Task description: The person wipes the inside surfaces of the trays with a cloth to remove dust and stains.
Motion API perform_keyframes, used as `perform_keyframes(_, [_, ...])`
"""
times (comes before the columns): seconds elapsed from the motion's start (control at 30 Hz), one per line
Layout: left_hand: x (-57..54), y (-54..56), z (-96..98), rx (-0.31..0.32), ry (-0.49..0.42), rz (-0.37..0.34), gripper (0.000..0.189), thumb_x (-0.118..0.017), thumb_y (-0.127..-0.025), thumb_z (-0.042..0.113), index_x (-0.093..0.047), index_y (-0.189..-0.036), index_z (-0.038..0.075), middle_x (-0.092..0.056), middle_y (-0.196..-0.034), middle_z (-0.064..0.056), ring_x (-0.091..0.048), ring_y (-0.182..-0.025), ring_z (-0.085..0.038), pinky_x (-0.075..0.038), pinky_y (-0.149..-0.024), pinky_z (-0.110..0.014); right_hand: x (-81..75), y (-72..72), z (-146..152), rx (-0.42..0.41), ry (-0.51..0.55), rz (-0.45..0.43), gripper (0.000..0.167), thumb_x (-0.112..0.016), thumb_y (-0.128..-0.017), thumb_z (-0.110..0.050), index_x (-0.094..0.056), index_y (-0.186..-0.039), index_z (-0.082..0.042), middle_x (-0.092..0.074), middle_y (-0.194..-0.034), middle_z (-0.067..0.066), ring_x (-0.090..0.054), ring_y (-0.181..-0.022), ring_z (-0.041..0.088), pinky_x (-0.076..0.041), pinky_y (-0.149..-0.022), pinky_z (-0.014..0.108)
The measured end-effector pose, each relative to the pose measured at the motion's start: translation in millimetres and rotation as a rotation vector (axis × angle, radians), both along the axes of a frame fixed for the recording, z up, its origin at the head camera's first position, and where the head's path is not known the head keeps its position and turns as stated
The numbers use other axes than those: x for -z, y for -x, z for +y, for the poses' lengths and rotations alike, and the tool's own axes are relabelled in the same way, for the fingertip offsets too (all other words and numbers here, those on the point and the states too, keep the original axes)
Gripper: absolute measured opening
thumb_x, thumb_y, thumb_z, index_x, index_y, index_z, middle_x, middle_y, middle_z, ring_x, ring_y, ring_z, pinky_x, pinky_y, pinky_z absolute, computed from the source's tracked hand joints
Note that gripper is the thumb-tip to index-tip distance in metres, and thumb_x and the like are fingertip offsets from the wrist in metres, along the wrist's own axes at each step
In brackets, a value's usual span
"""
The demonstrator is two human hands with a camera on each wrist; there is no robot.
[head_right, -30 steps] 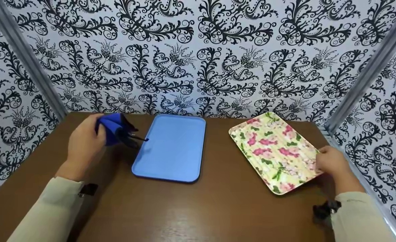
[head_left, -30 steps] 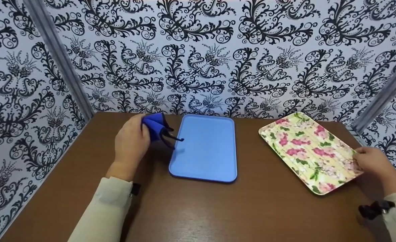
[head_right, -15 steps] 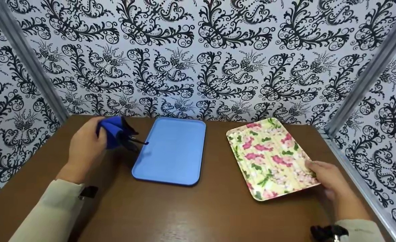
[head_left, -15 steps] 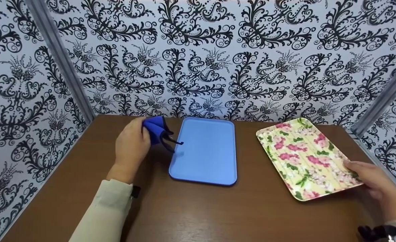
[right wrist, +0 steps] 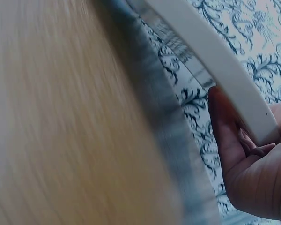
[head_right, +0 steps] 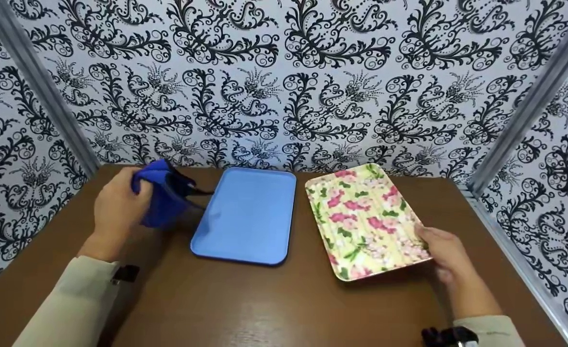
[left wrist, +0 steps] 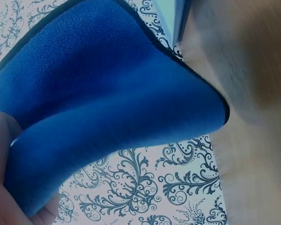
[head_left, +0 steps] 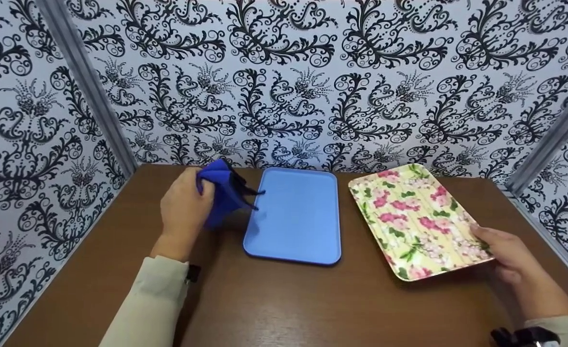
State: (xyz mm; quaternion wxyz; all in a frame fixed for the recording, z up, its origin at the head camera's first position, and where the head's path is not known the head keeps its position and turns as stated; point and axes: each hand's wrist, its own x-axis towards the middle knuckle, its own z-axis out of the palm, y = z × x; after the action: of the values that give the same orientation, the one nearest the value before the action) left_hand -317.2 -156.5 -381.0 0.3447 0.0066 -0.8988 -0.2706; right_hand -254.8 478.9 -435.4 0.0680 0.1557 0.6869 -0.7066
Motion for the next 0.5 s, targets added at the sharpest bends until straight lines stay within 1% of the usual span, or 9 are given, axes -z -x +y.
perform_keyframes(0.13, [-1.7, -2.6, 0.1, 0.017, -0.044, -0.045, 0.031, -0.061, -0.102, 0.03, -0.068, -0.113, 0.001, -0.075, -0.106, -0.022, -0.071, -0.092, -0.045, -0.054, -0.082, -0.062, -5.7, 3.9, -18.2, -0.025, 0.034, 0.036, 0.029, -0.054, -0.108, -0.028, -0.075, -0.088, -0.026, -0.076, -0.076, -0.003, -0.073, -0.065, 0.011, -0.061, -0.061, 0.025])
perform_keyframes(0.23, [-2.3, -2.2, 0.2, 0.034, -0.108, -0.09, 0.036, -0.065, -0.102, 0.037, -0.068, -0.114, 0.003, -0.075, -0.108, -0.021, -0.072, -0.095, -0.044, -0.055, -0.085, -0.06, -10.3, 6.9, -37.1, -0.048, 0.056, 0.07, 0.029, -0.053, -0.109, -0.026, -0.074, -0.09, -0.023, -0.077, -0.077, -0.001, -0.074, -0.066, 0.011, -0.062, -0.063, 0.026])
perform_keyframes(0.3, [-2.5, -2.0, 0.2, 0.047, -0.178, -0.123, 0.038, -0.064, -0.102, 0.04, -0.067, -0.115, 0.004, -0.075, -0.109, -0.02, -0.072, -0.097, -0.042, -0.055, -0.086, -0.058, -14.0, 8.7, -50.8, -0.065, 0.074, 0.083, 0.028, -0.053, -0.109, -0.025, -0.074, -0.091, -0.021, -0.077, -0.077, -0.001, -0.074, -0.067, 0.012, -0.063, -0.064, 0.026])
perform_keyframes(0.37, [-3.3, -1.7, 0.3, 0.062, -0.266, -0.157, 0.039, -0.061, -0.104, 0.042, -0.065, -0.116, 0.005, -0.074, -0.11, -0.019, -0.071, -0.096, -0.04, -0.054, -0.087, -0.055, -17.3, 11.1, -65.3, -0.08, 0.083, 0.092, 0.028, -0.053, -0.109, -0.025, -0.074, -0.091, -0.02, -0.077, -0.078, 0.0, -0.074, -0.068, 0.012, -0.063, -0.065, 0.027])
perform_keyframes(0.47, [-6.0, -1.8, 1.2, 0.09, -0.399, -0.192, 0.04, -0.053, -0.108, 0.04, -0.059, -0.121, 0.003, -0.071, -0.113, -0.022, -0.066, -0.099, -0.039, -0.052, -0.09, -0.054, -20.5, 15.4, -86.8, -0.107, 0.08, 0.088, 0.027, -0.053, -0.109, -0.026, -0.073, -0.092, -0.019, -0.077, -0.078, -0.001, -0.074, -0.068, 0.012, -0.063, -0.065, 0.026])
perform_keyframes(0.5, [-6.8, -1.6, 1.7, 0.099, -0.444, -0.203, 0.04, -0.051, -0.108, 0.039, -0.057, -0.123, 0.002, -0.069, -0.116, -0.024, -0.065, -0.101, -0.039, -0.051, -0.091, -0.054, -20.3, 17.8, -94.7, -0.133, 0.083, 0.09, 0.027, -0.052, -0.109, -0.027, -0.073, -0.094, -0.019, -0.077, -0.079, -0.001, -0.074, -0.069, 0.012, -0.063, -0.065, 0.025])
